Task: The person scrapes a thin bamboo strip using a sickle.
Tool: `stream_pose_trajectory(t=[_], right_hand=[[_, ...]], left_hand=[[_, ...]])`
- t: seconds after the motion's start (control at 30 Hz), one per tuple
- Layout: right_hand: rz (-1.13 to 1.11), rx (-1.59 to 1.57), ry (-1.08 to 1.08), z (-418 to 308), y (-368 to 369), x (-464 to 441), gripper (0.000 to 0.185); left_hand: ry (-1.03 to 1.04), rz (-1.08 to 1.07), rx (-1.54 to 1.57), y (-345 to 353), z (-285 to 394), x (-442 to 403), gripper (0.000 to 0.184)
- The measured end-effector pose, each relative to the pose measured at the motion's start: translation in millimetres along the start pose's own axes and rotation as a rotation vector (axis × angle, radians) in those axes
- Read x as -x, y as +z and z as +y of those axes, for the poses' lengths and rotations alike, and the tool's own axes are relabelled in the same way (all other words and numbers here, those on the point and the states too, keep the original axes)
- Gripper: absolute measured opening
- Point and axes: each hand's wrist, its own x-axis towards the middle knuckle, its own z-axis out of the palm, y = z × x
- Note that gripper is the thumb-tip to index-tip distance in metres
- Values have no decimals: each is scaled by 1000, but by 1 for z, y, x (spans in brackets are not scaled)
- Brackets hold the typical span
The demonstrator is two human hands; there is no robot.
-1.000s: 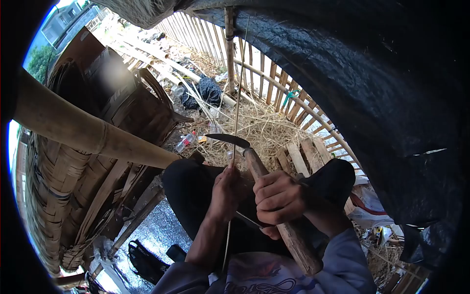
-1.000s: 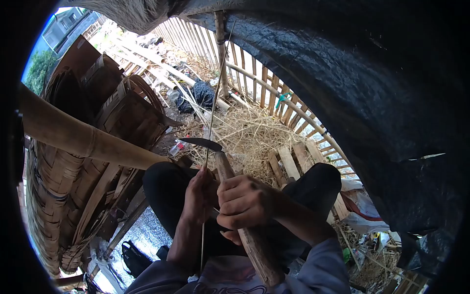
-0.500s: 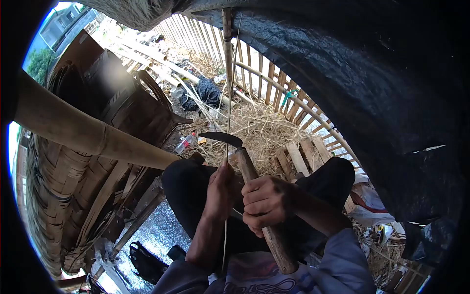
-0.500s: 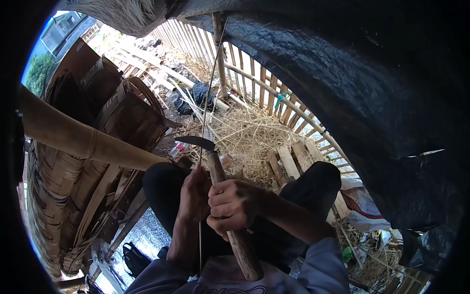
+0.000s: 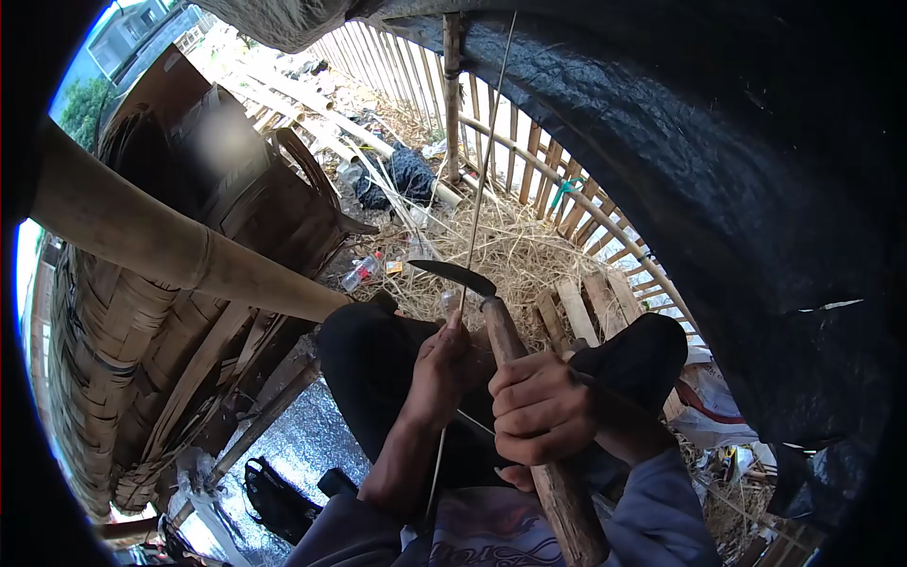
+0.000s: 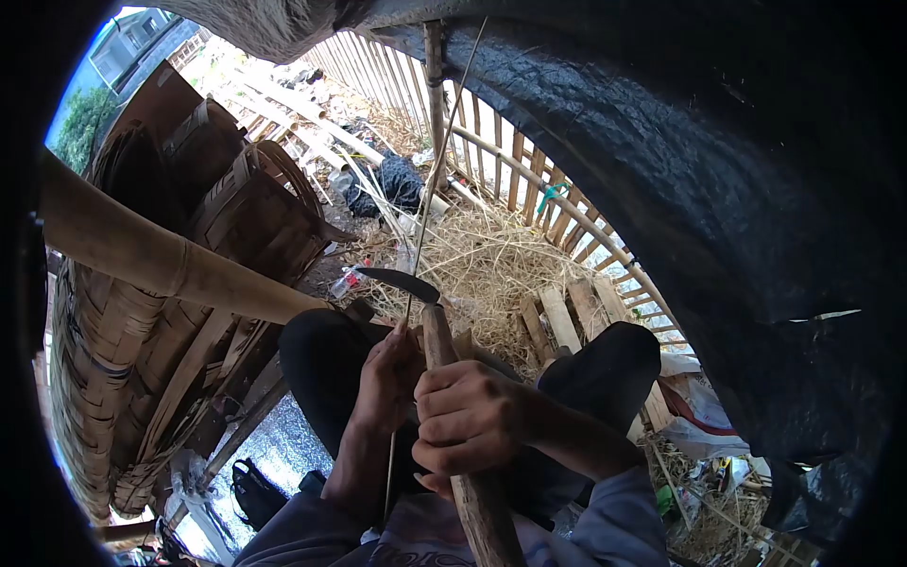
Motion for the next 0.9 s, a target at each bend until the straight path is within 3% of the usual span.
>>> stream_pose_trajectory(t=[0.2,0.37,0.43,0.5,0.63,0.73,0.9], right_hand=[[66,-29,43,20,-7,11,10],[-52,0,-52,2,13,2,19],[4,143,-35,24,-2,11,20],[-37,323,121,21,-24,11,17],[-3,20,15,-7,-6,1,12],[0,3,19,-5,4,6,12],[199,-59,63,11,-13,10,15]], left_hand=[[3,66,54,2,-4,-5,31],[31,50,40,-1,-1,-7,31],[2,8,9,0,1,0,31],[-8,9,-46,2,-2,1,32],[32,-31,-2,1,6,1,32],[-14,69,-18,4,4,-3,37],[-30,13,20,-1,0,-4,37]])
